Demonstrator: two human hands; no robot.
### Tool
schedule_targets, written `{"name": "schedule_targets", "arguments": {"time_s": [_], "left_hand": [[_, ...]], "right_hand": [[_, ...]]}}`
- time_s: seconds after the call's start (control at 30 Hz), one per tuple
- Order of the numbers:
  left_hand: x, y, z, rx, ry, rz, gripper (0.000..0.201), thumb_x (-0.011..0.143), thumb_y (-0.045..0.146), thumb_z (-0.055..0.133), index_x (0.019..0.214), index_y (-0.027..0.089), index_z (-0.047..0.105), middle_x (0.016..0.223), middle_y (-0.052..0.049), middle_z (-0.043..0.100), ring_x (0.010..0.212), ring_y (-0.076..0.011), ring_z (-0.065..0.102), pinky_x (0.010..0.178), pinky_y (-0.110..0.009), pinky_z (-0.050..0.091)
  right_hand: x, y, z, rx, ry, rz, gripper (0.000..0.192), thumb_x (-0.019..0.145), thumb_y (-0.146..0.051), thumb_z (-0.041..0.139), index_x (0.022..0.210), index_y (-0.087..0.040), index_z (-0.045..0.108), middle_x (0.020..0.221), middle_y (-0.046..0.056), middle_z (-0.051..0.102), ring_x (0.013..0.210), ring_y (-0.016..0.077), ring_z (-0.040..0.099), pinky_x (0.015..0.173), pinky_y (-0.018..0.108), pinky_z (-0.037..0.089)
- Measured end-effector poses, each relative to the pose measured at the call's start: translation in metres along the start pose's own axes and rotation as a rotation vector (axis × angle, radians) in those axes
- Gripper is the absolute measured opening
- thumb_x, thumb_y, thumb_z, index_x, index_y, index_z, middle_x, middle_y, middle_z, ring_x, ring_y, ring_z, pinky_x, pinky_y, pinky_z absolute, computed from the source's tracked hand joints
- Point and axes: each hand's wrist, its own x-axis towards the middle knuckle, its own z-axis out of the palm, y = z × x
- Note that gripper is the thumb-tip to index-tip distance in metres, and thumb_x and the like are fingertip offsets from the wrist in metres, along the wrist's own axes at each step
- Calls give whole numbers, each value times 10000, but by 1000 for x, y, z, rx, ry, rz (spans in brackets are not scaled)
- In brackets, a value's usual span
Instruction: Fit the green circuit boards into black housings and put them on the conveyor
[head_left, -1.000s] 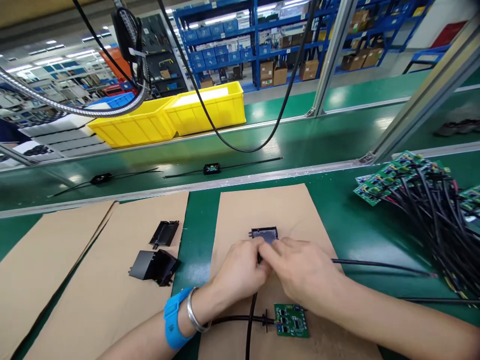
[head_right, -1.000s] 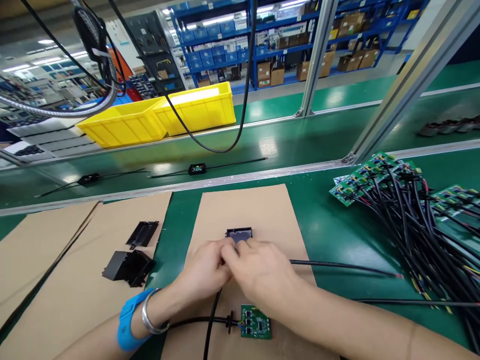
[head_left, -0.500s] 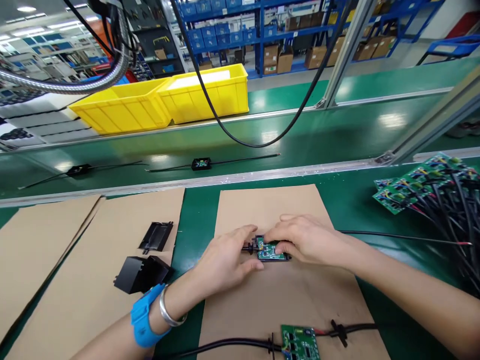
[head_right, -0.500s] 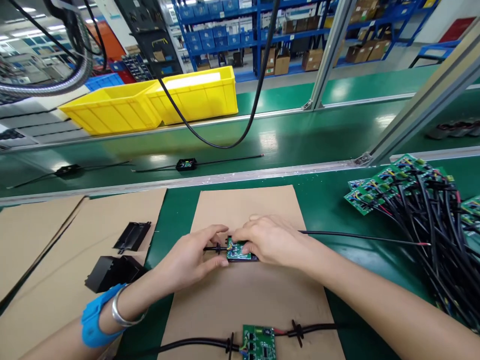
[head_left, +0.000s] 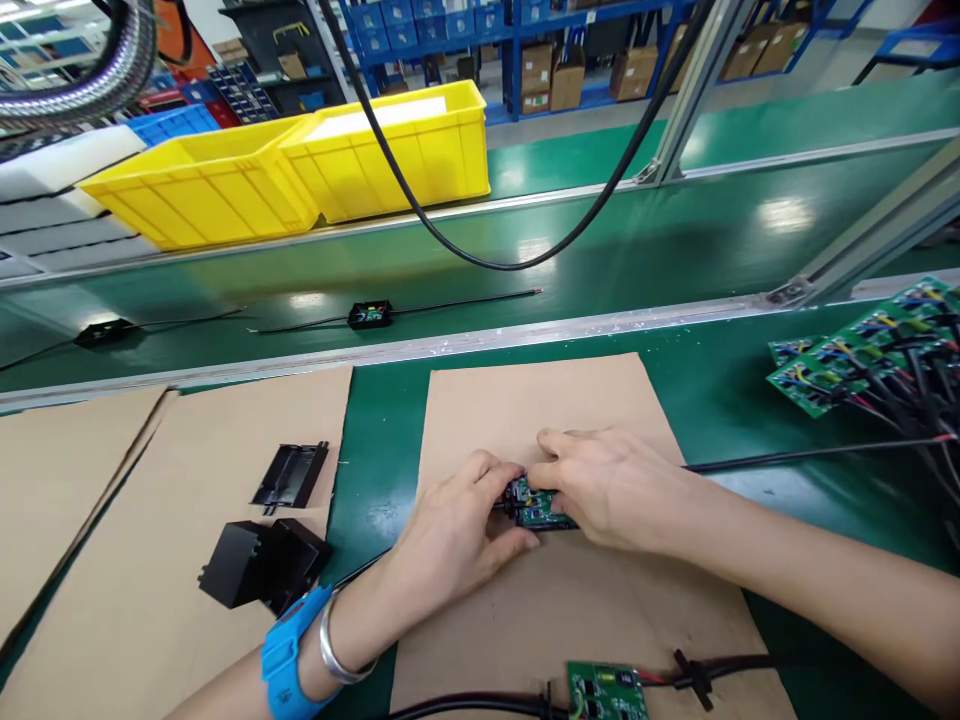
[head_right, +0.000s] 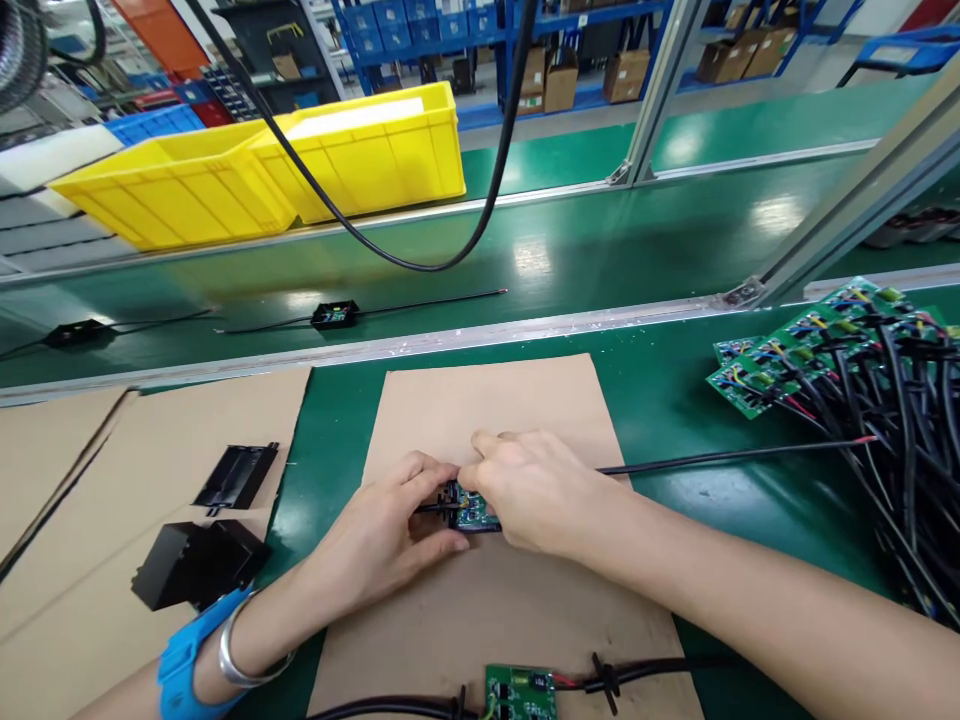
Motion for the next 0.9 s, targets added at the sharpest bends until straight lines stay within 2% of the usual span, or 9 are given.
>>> {"name": "schedule_targets", "arguments": {"time_s": [0.13,0.23,0.37,0.43,0.5,0.6,0.67,0.77,0.9], "left_hand": [[-4,5,-1,-35,-8,-29,474,790,377,684,1211,219,536,1117,-77,554,969,-239,590,846,-401,517],[-4,4,-10,-218,-63,-76,476,771,365,702,1190,221,525,1129,-73,566,966,-220,592,805,-362,528],[9,-9,-21,-594,-340,-328,329,869,485,536,959,169,515,792,-25,626,653,-149,624,574,-288,528],[19,-15,-25,-681,-501,-430,376,886,517,482,808,151,517,663,-16,615,563,-129,611,526,-263,513],[27,-17,-29,-711,-599,-469,363,852,481,554,745,135,548,674,-40,648,576,-122,620,556,-258,520],[29,-7,-35,-747,-631,-469,229,817,351,612,750,135,572,722,-49,679,636,-129,643,608,-267,533],[23,5,-36,-593,-517,-387,141,837,275,568,766,154,557,721,-35,677,654,-142,645,608,-276,527],[9,17,-26,-55,-168,-79,69,857,170,494,836,175,560,765,-30,672,683,-172,635,613,-301,510],[-6,7,-3,315,189,287,234,871,34,406,991,172,554,831,-37,667,760,-167,632,673,-287,522]], "right_hand": [[0,-5,3,56,26,26,91,858,-261,606,935,-255,653,891,30,537,704,176,530,548,291,292],[-1,-6,10,88,77,17,98,862,-195,597,927,-251,643,859,32,512,786,194,516,579,287,303],[-1,-4,17,121,101,33,85,842,-169,621,867,-250,628,855,25,503,805,192,492,559,278,269],[-1,-3,19,141,107,31,77,838,-173,634,848,-249,624,854,20,507,805,187,487,554,275,262],[-1,-2,19,155,113,32,66,840,-178,638,835,-243,623,854,18,512,801,182,485,554,273,262],[-2,-2,20,169,117,31,52,848,-186,631,828,-234,626,847,21,516,806,181,490,555,276,264],[-3,-1,20,179,124,22,39,849,-199,627,836,-235,626,843,21,520,809,184,493,551,282,262],[-4,0,24,180,160,1,19,861,-221,612,858,-236,623,839,24,520,809,190,493,551,290,269],[-5,3,30,186,221,-17,38,867,-207,604,855,-236,626,837,25,519,813,194,487,573,286,288]]}}
